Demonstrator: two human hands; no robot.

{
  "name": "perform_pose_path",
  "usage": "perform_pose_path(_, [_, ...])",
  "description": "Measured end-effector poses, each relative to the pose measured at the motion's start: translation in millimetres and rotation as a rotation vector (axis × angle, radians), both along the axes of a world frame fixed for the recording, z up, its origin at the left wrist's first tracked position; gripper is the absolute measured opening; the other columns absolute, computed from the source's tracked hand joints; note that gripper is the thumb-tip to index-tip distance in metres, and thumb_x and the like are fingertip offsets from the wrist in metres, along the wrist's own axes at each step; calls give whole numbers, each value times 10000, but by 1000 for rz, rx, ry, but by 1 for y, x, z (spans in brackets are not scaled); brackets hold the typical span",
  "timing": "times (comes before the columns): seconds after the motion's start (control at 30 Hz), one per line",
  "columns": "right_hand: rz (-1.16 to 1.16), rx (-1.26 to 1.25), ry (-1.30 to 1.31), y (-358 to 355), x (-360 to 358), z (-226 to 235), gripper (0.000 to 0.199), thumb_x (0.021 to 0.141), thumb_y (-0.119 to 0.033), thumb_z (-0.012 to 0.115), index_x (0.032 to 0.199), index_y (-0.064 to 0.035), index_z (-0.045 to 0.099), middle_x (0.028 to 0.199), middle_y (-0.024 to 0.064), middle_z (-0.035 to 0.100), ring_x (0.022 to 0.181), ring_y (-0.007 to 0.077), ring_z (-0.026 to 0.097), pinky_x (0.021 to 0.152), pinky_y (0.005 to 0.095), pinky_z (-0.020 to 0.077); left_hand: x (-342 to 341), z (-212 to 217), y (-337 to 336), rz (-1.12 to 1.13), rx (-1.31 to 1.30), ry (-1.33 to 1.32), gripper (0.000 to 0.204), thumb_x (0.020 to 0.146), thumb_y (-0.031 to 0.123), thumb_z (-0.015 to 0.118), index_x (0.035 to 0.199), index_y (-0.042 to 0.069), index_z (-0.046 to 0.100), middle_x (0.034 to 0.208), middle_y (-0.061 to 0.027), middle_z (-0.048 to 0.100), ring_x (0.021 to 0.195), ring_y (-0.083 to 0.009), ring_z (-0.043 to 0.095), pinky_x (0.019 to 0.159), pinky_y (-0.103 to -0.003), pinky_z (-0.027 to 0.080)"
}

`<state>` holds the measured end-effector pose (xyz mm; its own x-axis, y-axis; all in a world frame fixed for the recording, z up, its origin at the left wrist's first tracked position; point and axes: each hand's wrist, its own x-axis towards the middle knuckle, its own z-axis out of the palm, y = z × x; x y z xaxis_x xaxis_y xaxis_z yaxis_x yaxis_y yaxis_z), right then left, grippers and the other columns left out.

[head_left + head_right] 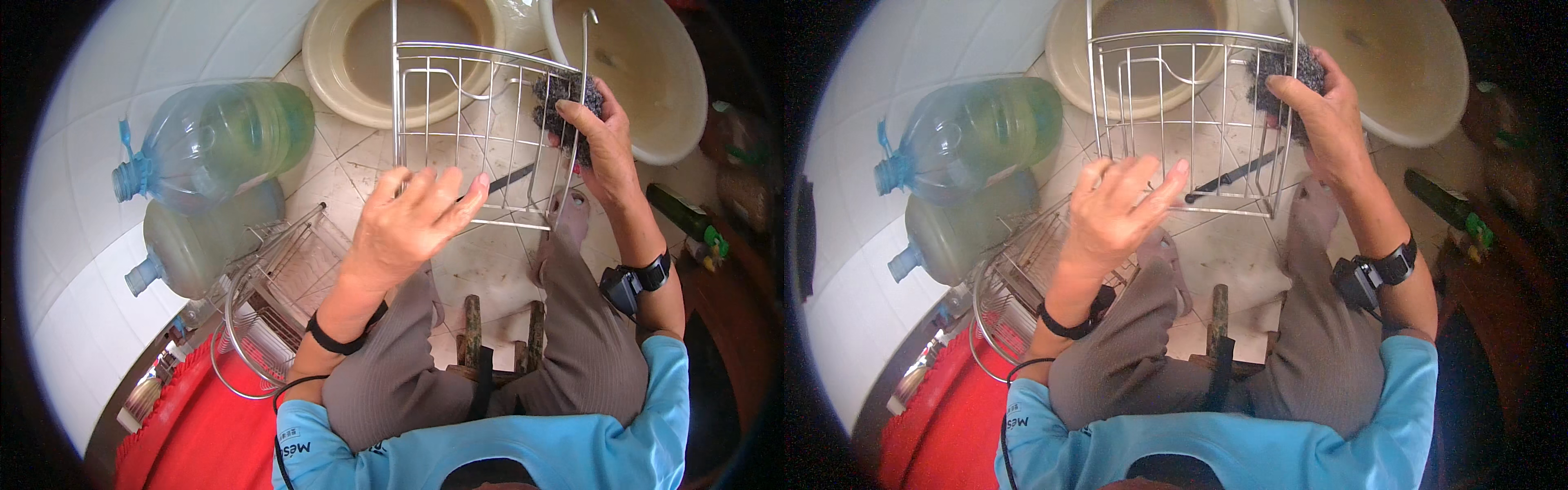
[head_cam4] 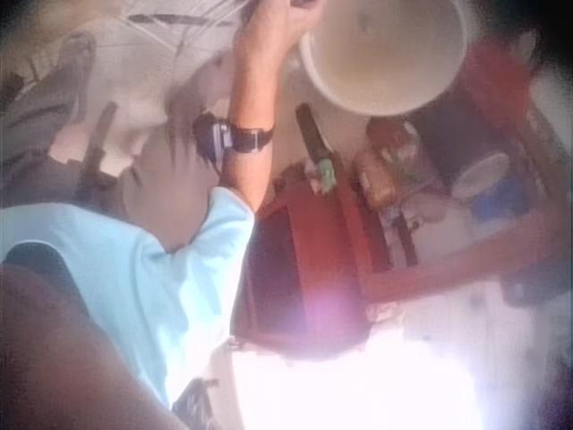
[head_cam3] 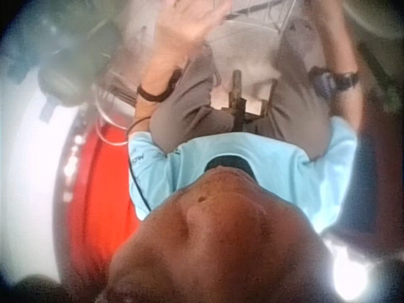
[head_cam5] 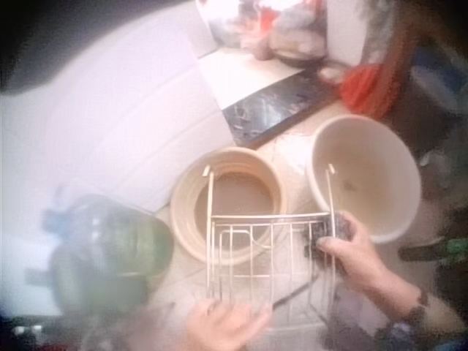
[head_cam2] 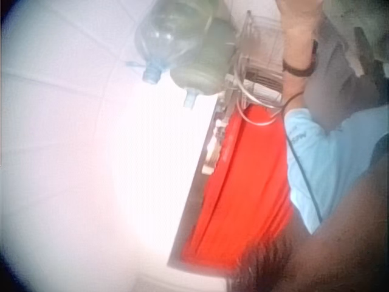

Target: The person washes a plastic lid and a metal bowl in a basin of water, then scrubs a knife and a metal dish rack with a steel wool pad. The person rinses the items and places them in a drying rack.

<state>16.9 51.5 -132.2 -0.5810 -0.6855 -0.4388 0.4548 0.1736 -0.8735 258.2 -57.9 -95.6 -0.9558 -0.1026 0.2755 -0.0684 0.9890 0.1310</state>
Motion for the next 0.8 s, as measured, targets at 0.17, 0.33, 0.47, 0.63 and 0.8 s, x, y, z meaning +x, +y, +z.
perform_pose_path(0.17, [59,-127,47,-4,1,3,378,849,-117,655,1185,4,530,950,86,632,727,121,589,556,257,482,0,-7,-25,379,724,464,1016,667,361,866,1479,67,331,1390,-167,388,1265,-296,450,1053,-446,372])
perform_pose_path(0.33, [176,-180,39,-11,1,-8,420,850,-160,708,1201,8,548,934,60,643,723,106,598,585,245,495,-12,-14,-37,442,1782,427,934,749,250,761,1510,59,256,1444,-171,337,1265,-280,447,1006,-393,428])
perform_pose_path(0.47, [35,0,198,-13,-12,-9,442,901,-324,700,1203,-24,580,949,53,638,746,97,587,621,227,483,-14,-18,-33,709,1719,417,655,784,199,660,1386,42,454,1288,-112,521,1131,-207,520,926,-333,454])
perform_pose_path(0.63, [48,-132,925,-1,9,9,369,851,-98,690,1189,-15,567,1136,112,605,982,193,592,828,325,505,-16,-23,-29,759,1525,585,459,815,40,564,1273,20,527,1126,-75,601,1010,-139,540,828,-306,452])
perform_pose_path(0.8, [388,-260,1334,-35,37,2,467,752,27,681,1196,-29,548,1232,139,546,1066,374,528,910,424,466,-26,-19,-4,673,1424,517,401,816,-15,523,1216,18,539,1027,-73,617,916,-109,556,804,-268,465])
